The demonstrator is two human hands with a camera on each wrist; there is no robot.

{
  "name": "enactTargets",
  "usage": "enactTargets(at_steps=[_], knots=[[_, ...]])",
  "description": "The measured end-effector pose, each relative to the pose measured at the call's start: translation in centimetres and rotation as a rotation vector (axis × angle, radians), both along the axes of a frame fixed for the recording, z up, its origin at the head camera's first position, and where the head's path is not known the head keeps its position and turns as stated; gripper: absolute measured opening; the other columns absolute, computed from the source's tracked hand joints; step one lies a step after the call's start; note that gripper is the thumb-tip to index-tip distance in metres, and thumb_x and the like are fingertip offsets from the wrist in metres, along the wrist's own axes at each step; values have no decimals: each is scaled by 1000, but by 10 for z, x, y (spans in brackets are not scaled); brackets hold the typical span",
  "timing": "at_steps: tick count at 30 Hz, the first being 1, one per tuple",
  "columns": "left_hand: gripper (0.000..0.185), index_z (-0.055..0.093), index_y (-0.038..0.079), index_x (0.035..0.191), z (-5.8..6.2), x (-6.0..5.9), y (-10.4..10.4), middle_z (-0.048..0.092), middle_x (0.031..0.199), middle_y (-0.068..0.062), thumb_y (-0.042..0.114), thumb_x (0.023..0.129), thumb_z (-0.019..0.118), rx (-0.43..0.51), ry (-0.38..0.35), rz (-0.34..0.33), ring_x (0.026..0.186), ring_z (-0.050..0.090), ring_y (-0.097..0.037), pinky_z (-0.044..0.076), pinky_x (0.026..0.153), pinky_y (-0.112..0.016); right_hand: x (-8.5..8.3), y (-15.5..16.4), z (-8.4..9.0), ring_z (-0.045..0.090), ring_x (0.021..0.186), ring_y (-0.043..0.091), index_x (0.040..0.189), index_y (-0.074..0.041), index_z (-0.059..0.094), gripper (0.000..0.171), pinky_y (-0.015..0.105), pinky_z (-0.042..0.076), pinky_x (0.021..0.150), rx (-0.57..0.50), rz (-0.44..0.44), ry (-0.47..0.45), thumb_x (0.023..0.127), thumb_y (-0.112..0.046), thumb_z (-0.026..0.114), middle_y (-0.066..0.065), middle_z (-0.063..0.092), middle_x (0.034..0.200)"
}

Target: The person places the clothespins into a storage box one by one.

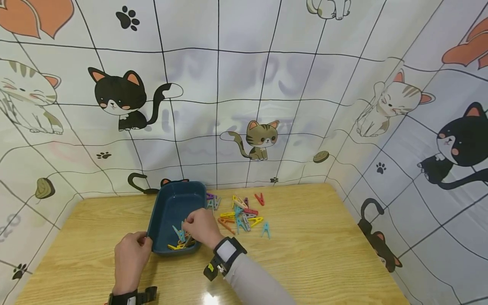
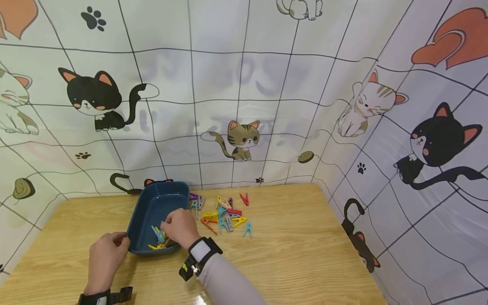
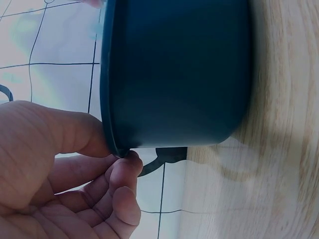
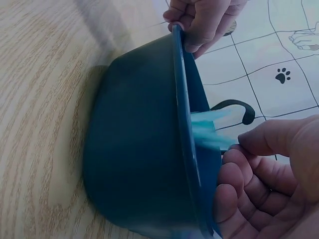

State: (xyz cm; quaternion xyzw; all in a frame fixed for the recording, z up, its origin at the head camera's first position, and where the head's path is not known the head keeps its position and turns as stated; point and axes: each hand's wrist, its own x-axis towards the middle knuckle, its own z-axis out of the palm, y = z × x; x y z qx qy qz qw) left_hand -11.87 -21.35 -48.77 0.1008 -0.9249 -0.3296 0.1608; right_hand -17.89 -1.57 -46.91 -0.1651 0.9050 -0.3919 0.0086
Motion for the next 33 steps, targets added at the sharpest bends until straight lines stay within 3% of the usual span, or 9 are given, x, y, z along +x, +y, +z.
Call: enactTargets(at_steps=[12,19,33], knots=[[24,75,-13,97,-2,1,-1,66,76,-17,2,85,61,-5,-9,10,66,61,-28,44,56,-36,2,22,1,48,51,3,78,-7,78,20,19,36,50,-84,15,-56,95,-14,71,-7,61,60],[24,75,-14,98,-1,0,0,66,75,-17,1,86,61,-8,-2,9,66,61,-28,43,56,-36,-3,47,-1,51,62,0,80,-8,80,16,20,42,58,-84,-8,7,93,-12,72,-4,70,74],[23,75,-13,96,0,0,1,66,74,-16,1,85,61,-18,15,7,66,62,-29,46,57,-40,-9,94,-1,54,63,3,82,-7,80,17,23,45,61,-110,-69,102,93,-10,68,0,71,73]])
